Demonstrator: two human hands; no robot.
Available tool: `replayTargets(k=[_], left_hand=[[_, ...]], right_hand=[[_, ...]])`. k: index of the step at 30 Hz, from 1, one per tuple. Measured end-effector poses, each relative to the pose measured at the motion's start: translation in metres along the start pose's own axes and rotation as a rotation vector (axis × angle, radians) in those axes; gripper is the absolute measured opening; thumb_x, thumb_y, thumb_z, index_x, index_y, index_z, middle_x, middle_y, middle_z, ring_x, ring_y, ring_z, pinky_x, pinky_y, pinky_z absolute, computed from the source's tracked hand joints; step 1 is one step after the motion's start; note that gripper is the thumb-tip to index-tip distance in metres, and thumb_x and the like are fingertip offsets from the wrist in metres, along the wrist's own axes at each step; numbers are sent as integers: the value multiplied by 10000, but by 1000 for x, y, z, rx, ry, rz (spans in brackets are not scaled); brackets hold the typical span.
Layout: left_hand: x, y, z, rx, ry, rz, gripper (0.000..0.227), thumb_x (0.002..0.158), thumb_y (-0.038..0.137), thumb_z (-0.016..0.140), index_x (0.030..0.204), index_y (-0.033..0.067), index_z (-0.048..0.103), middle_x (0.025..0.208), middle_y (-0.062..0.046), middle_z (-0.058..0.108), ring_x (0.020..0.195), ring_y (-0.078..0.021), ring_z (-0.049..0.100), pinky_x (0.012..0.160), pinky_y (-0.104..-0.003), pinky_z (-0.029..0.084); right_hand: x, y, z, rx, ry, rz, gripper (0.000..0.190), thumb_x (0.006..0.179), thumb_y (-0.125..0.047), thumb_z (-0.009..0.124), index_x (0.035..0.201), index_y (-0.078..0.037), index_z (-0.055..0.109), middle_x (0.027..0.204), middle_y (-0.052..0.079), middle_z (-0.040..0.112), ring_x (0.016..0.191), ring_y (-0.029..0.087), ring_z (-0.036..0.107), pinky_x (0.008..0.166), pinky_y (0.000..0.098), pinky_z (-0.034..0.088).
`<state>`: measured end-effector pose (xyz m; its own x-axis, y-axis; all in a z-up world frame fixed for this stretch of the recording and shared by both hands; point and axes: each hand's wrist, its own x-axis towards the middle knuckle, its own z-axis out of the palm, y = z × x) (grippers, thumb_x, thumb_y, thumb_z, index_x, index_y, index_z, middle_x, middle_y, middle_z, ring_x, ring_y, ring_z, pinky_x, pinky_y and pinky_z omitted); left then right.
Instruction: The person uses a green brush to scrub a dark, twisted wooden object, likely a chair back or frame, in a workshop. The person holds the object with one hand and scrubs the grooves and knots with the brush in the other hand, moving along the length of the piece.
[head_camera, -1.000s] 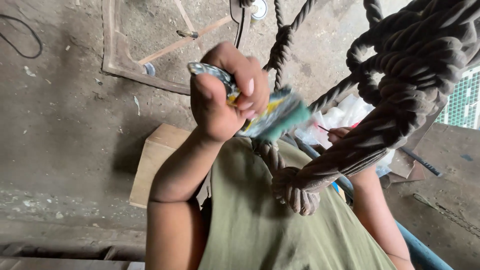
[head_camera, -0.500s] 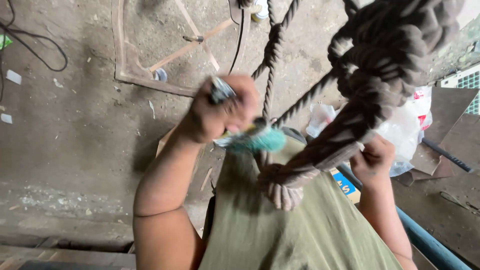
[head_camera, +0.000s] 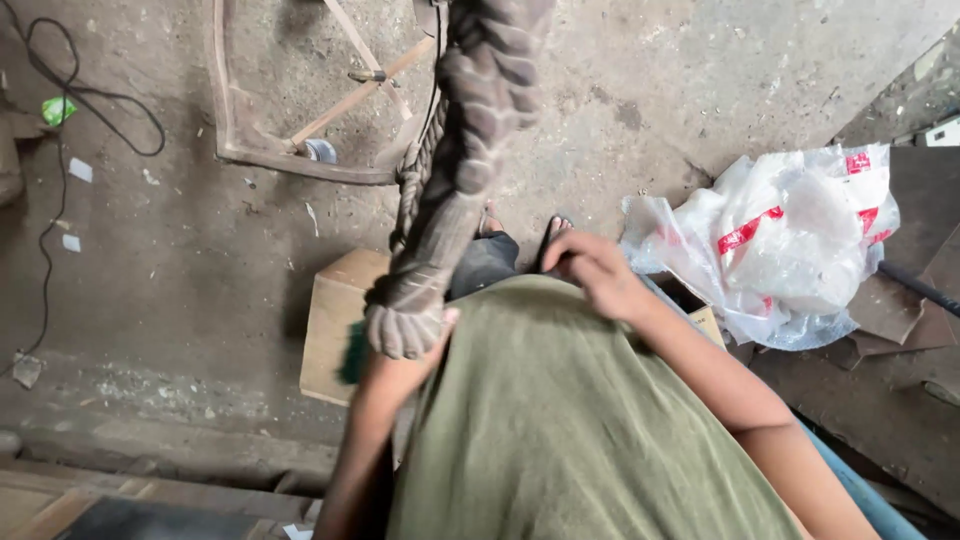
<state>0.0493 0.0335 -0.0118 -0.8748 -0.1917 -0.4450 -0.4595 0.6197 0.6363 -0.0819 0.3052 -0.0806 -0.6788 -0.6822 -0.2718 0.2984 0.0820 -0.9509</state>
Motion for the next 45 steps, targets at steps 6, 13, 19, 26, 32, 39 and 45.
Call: replayTargets(k=[6,13,19,26,32,39,45], left_hand=[[-19,78,82,-305,490,536,263,911,238,771,877,106,545,875,-59,570,788,-282,604,766,-373,526],[-39,143,66,-158,725,720,562,935,564,651,1108,32,595,1131,-168,600,1024,-384,608,967,-492,526],[-63,118,2,174,1172,484,531,1030,452,576,1266,-22,546,1416,-248,465,1285,-418,457,1135,-584,374],[-47,107,2,-123,938,368,488,1107,255,500,1483,-47,420,1507,-259,426,1402,-444,457,1181,-563,373],[-45,104,3,-106,946,374,471,1092,255,556,1457,-29,468,1502,-248,455,1388,-428,498,1159,-534,420],[-48,103,-2,-53,1006,395,458,1049,268,640,1396,-18,555,1458,-239,530,1321,-418,580,1100,-496,493],[-50,101,-2,-53,1005,403,460,1025,246,683,1391,-8,571,1435,-227,559,1296,-404,608,1063,-469,525]], right_hand=[[-9,-7,40,-460,-417,-267,913,952,-624,489,1566,25,301,931,305,680,701,460,698,650,563,578],[4,-11,31,-437,-201,-622,450,1031,-275,565,1380,3,623,761,89,635,540,316,662,552,368,559],[23,-59,38,-402,143,-641,478,895,-257,763,1294,-6,685,741,127,671,563,318,660,481,354,491],[16,-27,40,-486,31,-479,305,903,-215,768,1146,-47,696,815,208,720,693,415,717,546,463,524],[14,-73,64,-567,130,-561,365,940,-249,775,1245,-60,707,832,207,756,715,418,741,564,425,566],[26,-37,64,-552,129,-552,369,809,-252,882,1128,-89,793,761,136,760,709,351,757,602,386,608],[27,-35,65,-419,213,-661,482,866,-166,815,1323,-39,730,811,220,758,757,391,746,569,470,538]])
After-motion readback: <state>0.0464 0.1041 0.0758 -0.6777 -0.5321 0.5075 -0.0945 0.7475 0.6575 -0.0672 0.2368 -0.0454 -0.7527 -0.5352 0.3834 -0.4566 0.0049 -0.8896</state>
